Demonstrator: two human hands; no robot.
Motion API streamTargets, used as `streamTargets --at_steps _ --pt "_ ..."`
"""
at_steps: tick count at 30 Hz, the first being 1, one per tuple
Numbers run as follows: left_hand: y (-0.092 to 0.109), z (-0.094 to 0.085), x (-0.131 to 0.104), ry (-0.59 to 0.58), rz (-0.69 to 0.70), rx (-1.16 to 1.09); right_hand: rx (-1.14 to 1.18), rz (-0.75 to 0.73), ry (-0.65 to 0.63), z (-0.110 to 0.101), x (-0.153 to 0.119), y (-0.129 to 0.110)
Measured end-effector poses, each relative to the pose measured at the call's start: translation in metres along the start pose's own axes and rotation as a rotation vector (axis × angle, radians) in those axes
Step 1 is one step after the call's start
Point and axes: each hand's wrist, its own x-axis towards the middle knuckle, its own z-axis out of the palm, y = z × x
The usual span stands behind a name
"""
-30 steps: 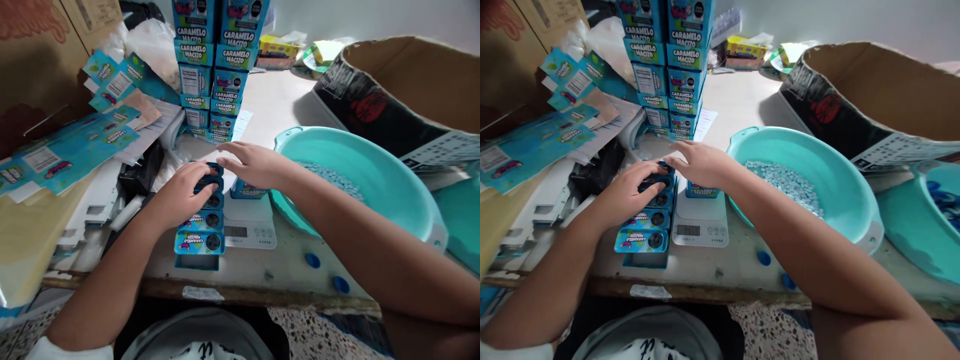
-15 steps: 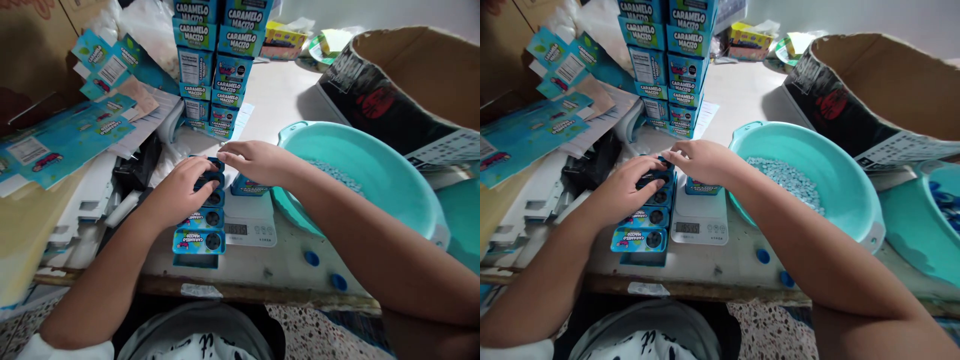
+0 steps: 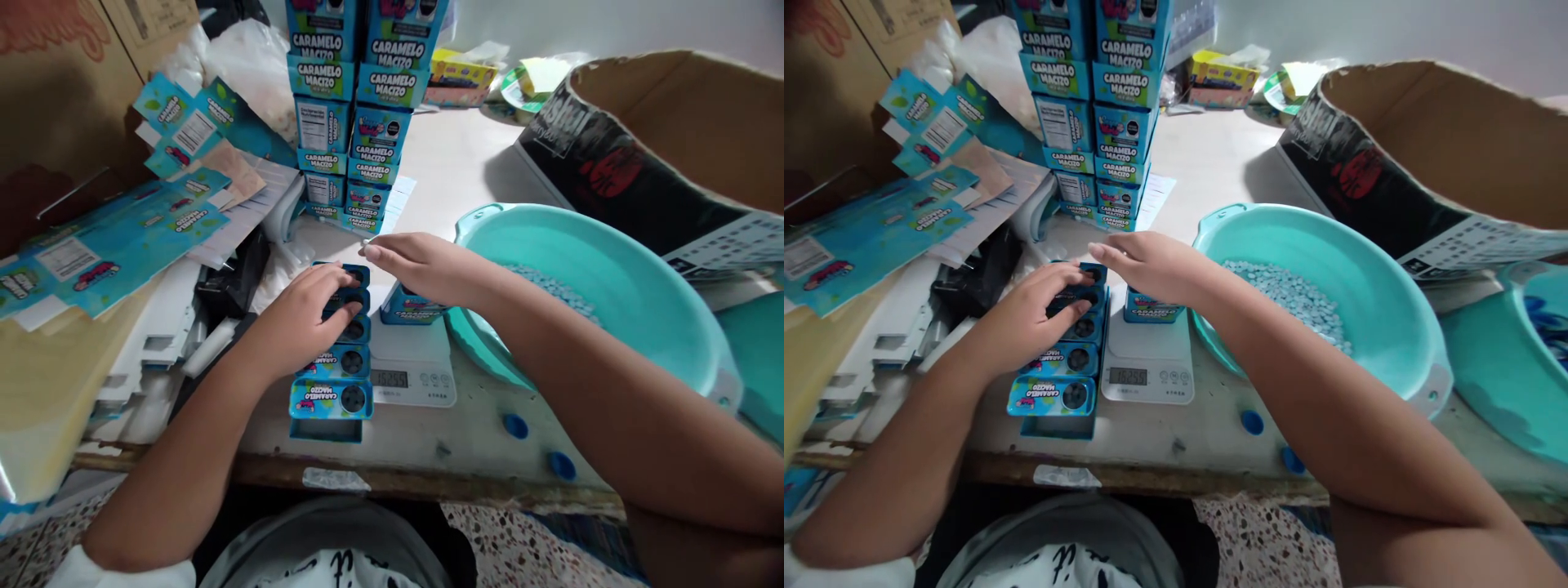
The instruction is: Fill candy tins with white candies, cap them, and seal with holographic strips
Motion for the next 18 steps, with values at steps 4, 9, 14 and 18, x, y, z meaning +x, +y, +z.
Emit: streamTargets --at_steps 4,9,14,18 --pt "-0.003 0.001 -0.001 0.003 0.015 0.001 0.341 -0.083 0.214 -0.008 0.003 0.007" --pt "-0.003 0.001 -0.001 0.010 0.009 -0.002 0.508 -0.119 0.390 -0.013 0.010 0.023" --pt "0.000 0.000 -0.001 -0.002 -0.011 0.003 0.503 -0.017 0.435 -0.014 0.018 0.046" --pt "-0.001 0.000 -0.002 -0.004 -0.004 0.007 0.467 0.051 0.430 -0.016 0.021 0.061"
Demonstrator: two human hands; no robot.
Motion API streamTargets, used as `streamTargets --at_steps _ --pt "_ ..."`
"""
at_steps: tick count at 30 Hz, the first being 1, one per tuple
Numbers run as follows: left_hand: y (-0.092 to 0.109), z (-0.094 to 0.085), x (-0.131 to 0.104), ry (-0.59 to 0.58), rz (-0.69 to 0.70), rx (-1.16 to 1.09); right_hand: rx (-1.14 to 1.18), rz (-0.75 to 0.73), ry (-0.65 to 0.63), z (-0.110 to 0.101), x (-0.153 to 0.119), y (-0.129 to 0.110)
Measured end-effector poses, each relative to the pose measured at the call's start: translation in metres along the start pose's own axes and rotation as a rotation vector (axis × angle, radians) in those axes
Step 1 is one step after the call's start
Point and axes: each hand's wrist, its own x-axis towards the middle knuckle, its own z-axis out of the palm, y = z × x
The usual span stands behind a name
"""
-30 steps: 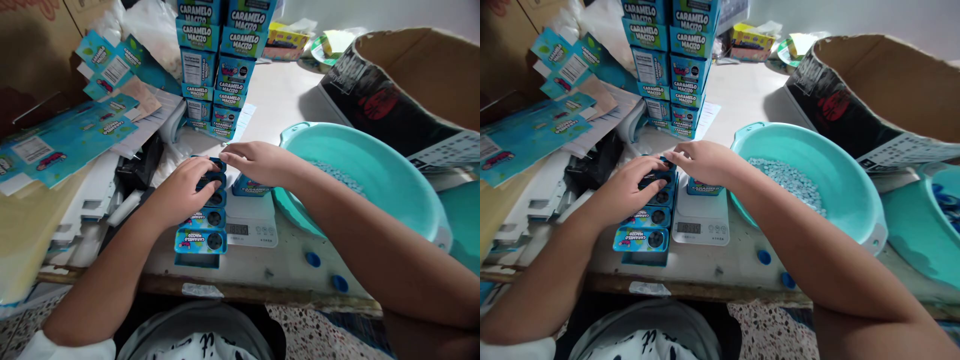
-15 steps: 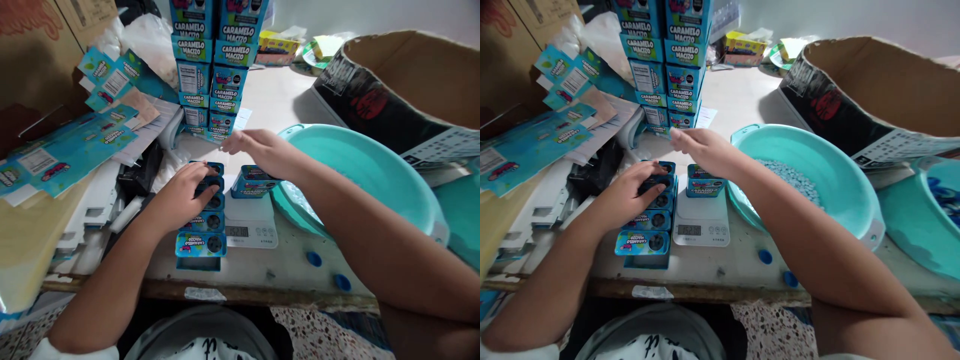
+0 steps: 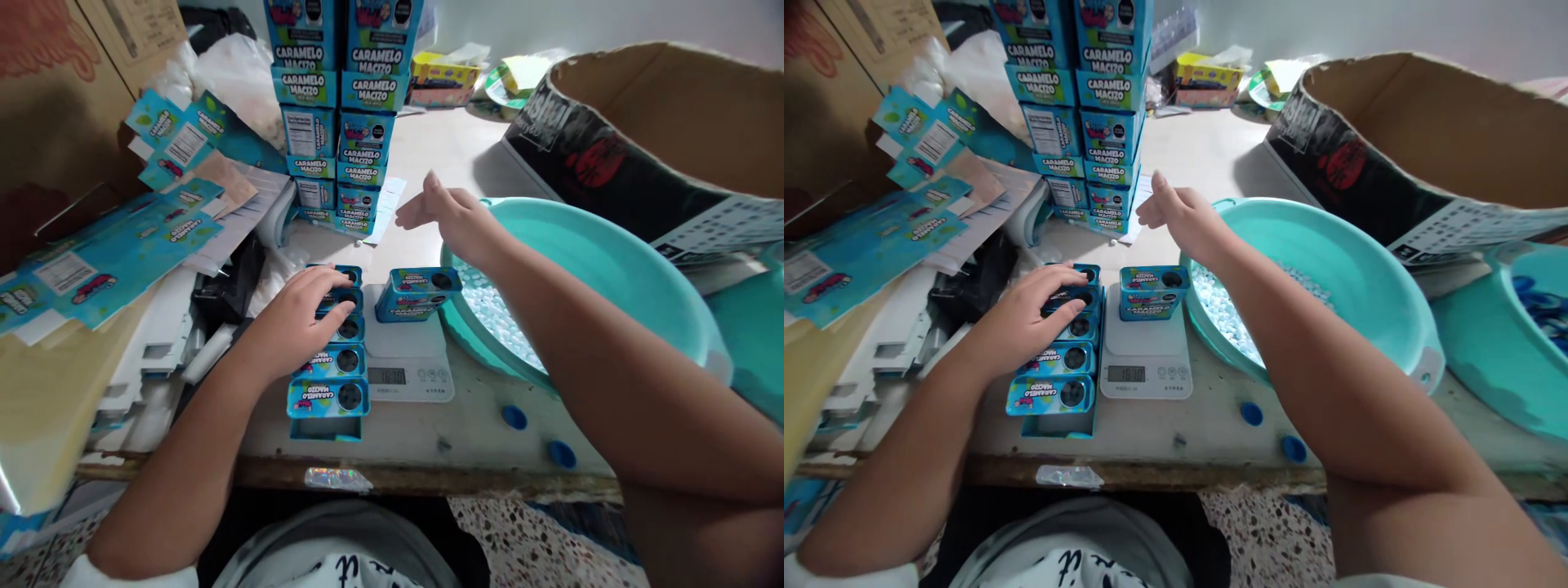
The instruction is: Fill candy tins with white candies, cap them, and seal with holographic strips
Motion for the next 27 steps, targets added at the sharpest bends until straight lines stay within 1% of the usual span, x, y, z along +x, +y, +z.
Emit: streamTargets --at_steps 6,12,27 --pt "-0.001 0.000 0.000 0.006 0.015 0.000 -0.115 0.037 -0.047 0.002 0.000 0.011" --pt "-0.001 0.000 0.000 0.010 0.032 0.001 -0.180 0.054 -0.090 0.004 -0.002 0.012" --pt "-0.001 -0.001 0.000 -0.002 0.002 -0.011 -0.213 0.064 -0.069 0.006 0.000 0.015"
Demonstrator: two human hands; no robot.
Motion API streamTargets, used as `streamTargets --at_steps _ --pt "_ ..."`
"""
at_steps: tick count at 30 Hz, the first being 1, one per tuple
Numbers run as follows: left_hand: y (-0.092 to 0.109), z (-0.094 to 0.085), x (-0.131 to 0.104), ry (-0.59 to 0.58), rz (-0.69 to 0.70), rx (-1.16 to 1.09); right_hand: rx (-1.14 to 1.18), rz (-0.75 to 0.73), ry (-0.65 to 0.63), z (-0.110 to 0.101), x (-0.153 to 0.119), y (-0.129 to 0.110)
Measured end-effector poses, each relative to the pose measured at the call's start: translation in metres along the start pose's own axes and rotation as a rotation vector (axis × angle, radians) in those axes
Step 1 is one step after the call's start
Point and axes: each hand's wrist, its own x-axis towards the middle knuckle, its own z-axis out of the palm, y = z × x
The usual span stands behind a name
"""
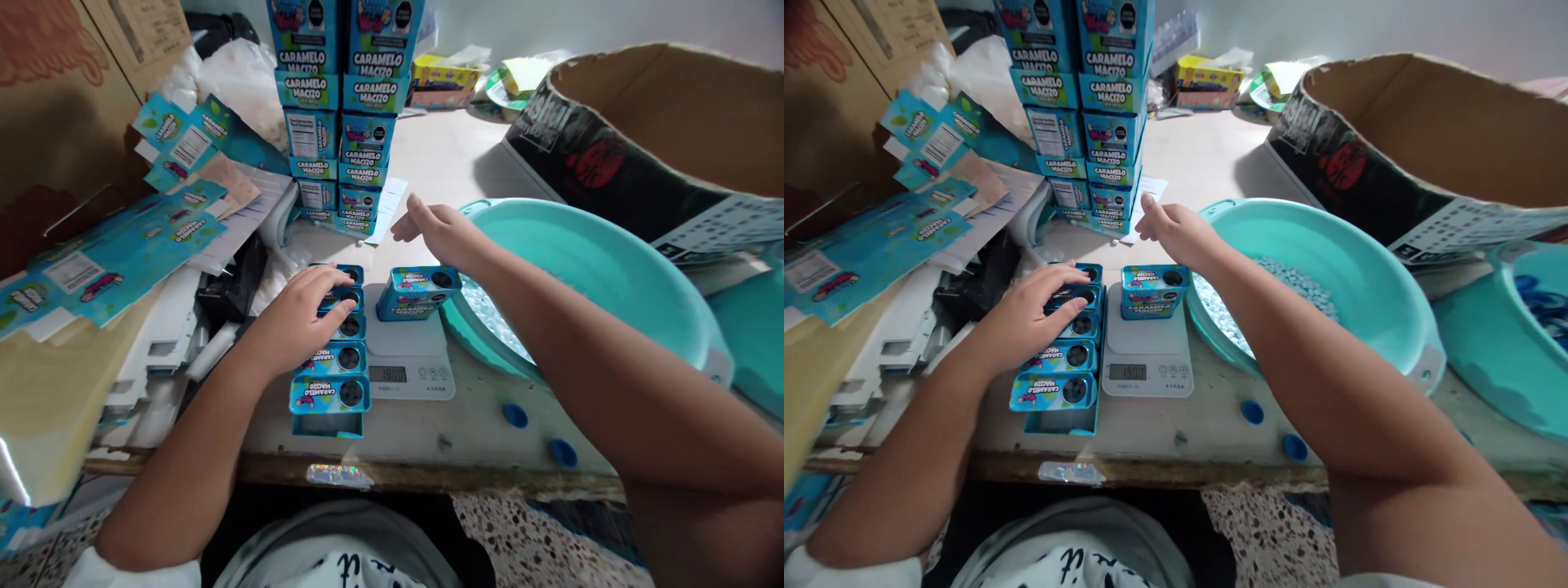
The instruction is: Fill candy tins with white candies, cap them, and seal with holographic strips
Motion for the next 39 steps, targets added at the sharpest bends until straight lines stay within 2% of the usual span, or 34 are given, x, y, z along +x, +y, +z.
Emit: streamTargets --at_steps 11,21,39 --pt "0.000 0.000 0.000 0.000 -0.002 -0.003 0.065 0.007 0.017 0.001 -0.001 0.000" --pt "0.001 -0.001 0.000 -0.011 -0.011 -0.001 0.241 0.032 0.046 -0.006 0.002 -0.010" --pt "0.001 -0.001 -0.001 -0.003 -0.015 -0.001 0.248 0.032 0.051 -0.006 0.003 -0.010"
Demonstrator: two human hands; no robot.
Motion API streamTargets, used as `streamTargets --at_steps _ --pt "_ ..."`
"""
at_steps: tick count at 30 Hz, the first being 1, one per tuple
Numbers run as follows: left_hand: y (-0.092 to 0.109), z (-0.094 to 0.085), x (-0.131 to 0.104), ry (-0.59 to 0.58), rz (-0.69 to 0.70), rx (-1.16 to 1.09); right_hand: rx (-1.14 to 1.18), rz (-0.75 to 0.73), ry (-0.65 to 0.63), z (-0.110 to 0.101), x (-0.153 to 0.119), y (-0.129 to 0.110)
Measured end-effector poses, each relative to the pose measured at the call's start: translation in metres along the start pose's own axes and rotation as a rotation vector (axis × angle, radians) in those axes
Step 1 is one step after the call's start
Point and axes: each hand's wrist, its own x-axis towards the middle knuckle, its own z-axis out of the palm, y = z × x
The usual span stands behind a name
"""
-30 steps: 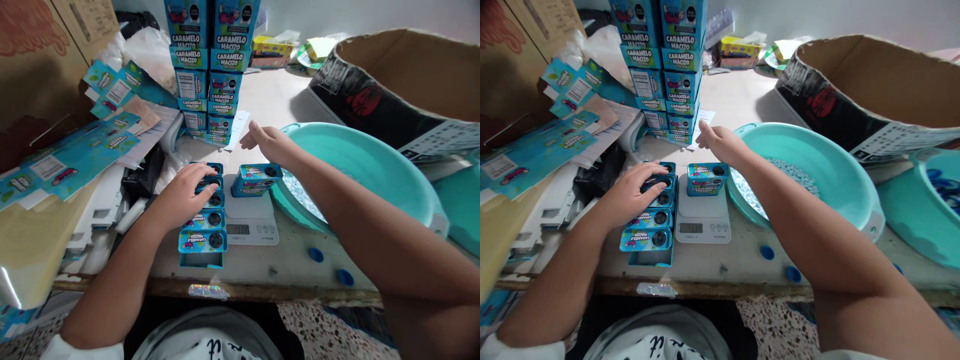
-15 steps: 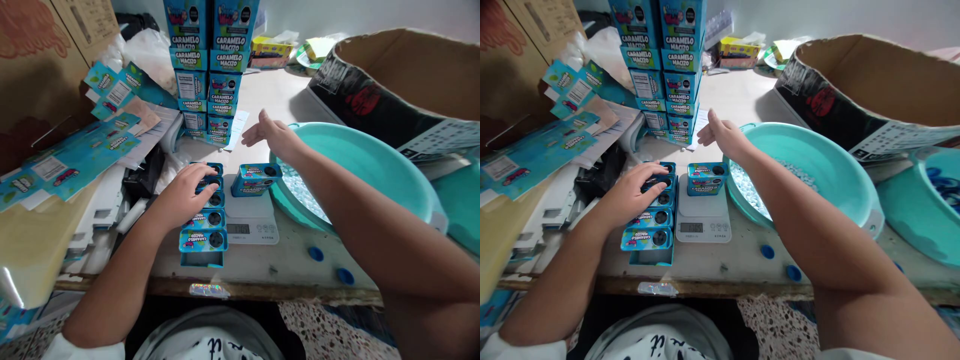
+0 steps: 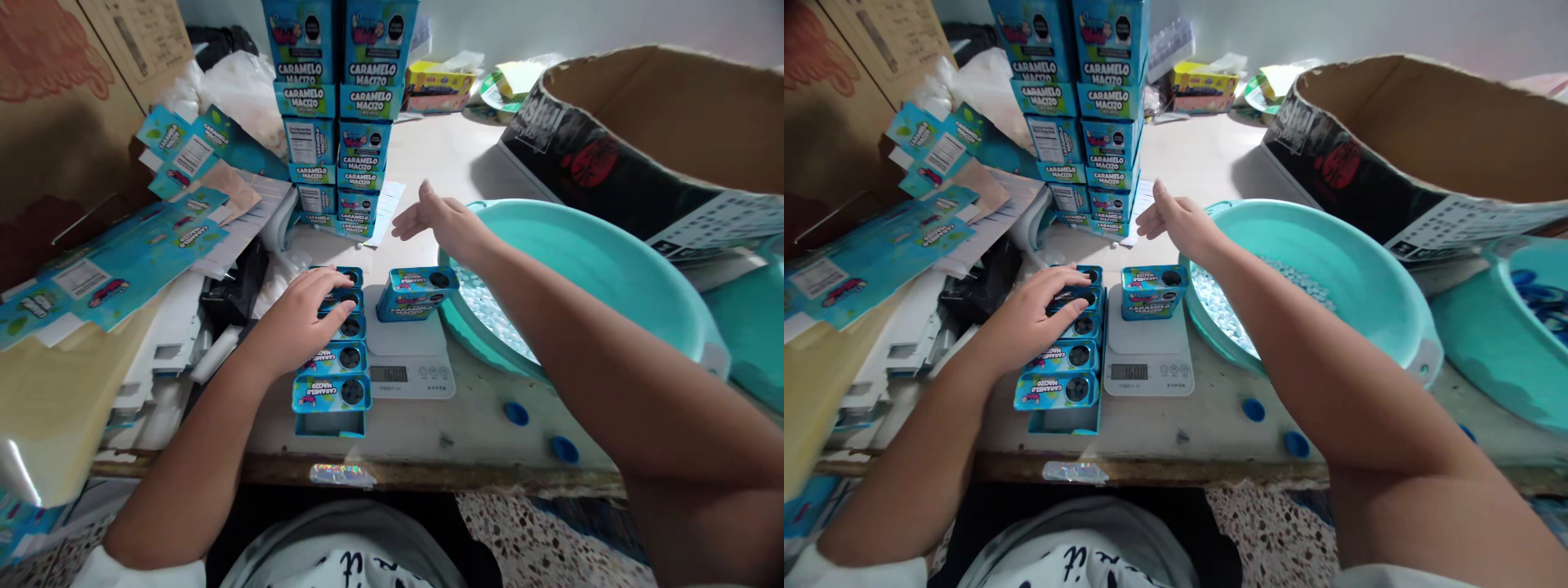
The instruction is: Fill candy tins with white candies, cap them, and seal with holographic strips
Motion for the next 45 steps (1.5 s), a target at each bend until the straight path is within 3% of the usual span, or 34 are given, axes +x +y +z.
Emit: streamTargets --at_steps 45 --pt "-0.0002 0.0000 0.0002 -0.005 0.004 0.003 -0.029 -0.030 -0.015 0.0028 -0.0051 0.0002"
